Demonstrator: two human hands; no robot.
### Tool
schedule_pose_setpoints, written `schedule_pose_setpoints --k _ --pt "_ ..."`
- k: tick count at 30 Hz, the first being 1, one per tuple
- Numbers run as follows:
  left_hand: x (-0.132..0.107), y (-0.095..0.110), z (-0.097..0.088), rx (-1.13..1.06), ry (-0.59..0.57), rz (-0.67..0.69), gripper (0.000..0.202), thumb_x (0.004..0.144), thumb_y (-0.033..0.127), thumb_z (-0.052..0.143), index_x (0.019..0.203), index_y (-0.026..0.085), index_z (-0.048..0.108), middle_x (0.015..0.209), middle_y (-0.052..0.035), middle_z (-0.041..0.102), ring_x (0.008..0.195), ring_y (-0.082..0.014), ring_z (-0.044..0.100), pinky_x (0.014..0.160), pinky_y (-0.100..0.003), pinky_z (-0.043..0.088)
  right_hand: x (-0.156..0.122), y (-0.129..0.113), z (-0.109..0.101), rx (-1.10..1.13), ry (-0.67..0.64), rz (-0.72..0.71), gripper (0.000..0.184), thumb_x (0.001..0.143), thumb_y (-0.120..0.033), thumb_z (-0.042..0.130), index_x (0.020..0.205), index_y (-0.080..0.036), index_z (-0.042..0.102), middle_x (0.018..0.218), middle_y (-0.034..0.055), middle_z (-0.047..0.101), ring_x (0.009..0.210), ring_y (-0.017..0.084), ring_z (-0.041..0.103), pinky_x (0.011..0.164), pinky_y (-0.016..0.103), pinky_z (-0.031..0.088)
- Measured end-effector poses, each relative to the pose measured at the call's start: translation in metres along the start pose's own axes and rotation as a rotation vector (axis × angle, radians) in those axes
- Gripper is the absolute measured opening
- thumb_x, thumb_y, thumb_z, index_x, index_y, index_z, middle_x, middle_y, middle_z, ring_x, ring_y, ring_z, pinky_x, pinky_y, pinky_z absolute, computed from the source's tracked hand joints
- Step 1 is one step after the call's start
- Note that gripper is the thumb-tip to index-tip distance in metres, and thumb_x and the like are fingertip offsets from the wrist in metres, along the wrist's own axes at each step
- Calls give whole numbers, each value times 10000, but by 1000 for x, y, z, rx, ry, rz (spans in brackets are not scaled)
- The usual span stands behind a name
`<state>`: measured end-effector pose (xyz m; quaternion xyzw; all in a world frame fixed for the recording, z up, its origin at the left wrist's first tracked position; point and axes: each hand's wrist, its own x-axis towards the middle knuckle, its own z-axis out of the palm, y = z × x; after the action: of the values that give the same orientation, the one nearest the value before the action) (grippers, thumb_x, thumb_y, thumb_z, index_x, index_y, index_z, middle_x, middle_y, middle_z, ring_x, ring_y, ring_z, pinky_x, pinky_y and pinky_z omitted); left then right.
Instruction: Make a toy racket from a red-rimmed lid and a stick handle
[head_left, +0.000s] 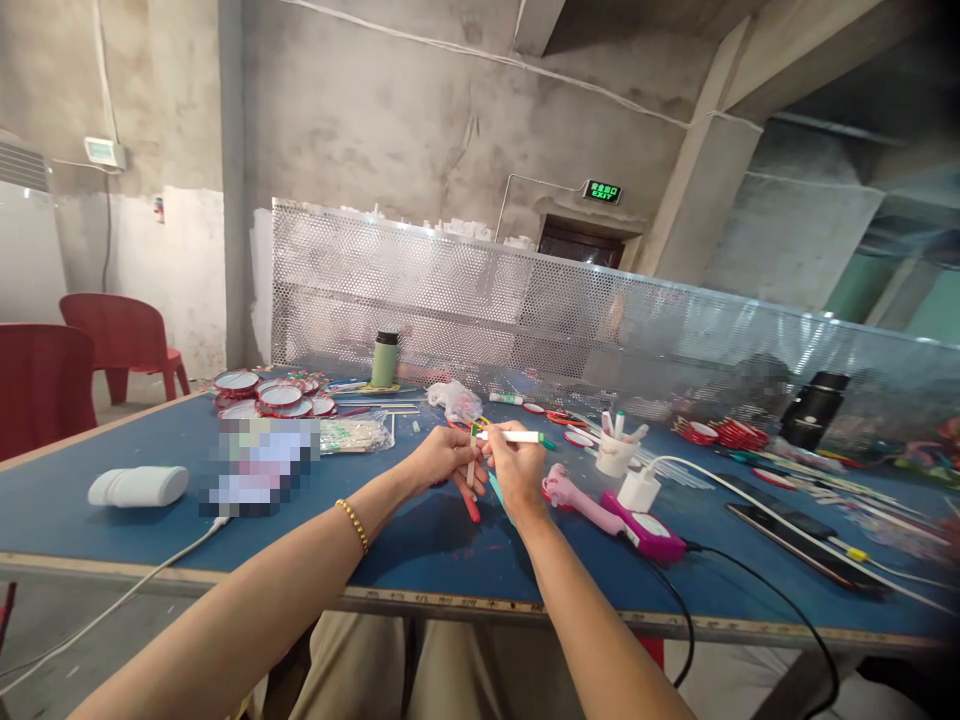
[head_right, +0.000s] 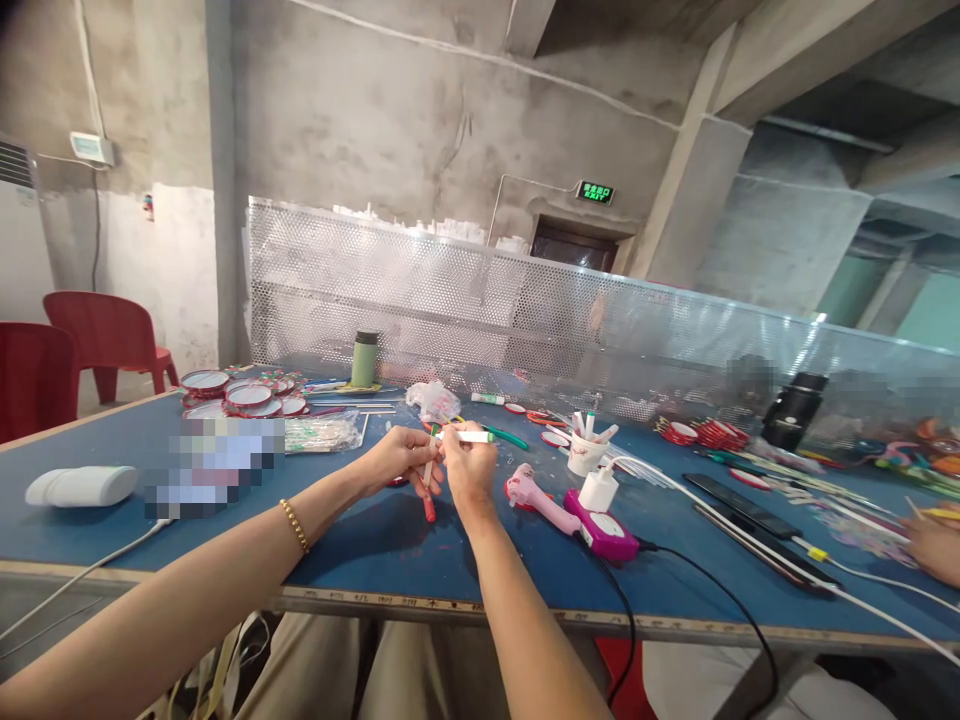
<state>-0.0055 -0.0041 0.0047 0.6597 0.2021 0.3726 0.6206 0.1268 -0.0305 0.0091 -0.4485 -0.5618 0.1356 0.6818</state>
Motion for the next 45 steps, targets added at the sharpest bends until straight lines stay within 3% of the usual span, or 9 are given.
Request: schedule_pose_setpoints --k 19,35,45 --pt "1 -2 1 31 17 2 401 691 475 751 756 107 604 660 -95 692 562 -217 690 485 -296 564 -1 3 1 -55 -22 -63 203 771 -378 580 686 -195 597 511 -42 572 434 113 497 447 227 385" --pt "-1 -1 1 63 14 -19 333 794 429 700 716 126 587 640 -81 685 556 -198 686 489 -283 552 1 8 0 -132 6 -84 178 764 -346 557 657 -207 588 523 -28 588 479 135 528 475 232 394" --pt "-1 -2 1 53 14 -29 344 779 432 718 714 122 585 651 -85 692 554 -198 687 481 -278 553 1 7 -2 -185 18 -102 170 760 -330 548 659 -202 597 537 -18 611 497 150 555 516 251 416"
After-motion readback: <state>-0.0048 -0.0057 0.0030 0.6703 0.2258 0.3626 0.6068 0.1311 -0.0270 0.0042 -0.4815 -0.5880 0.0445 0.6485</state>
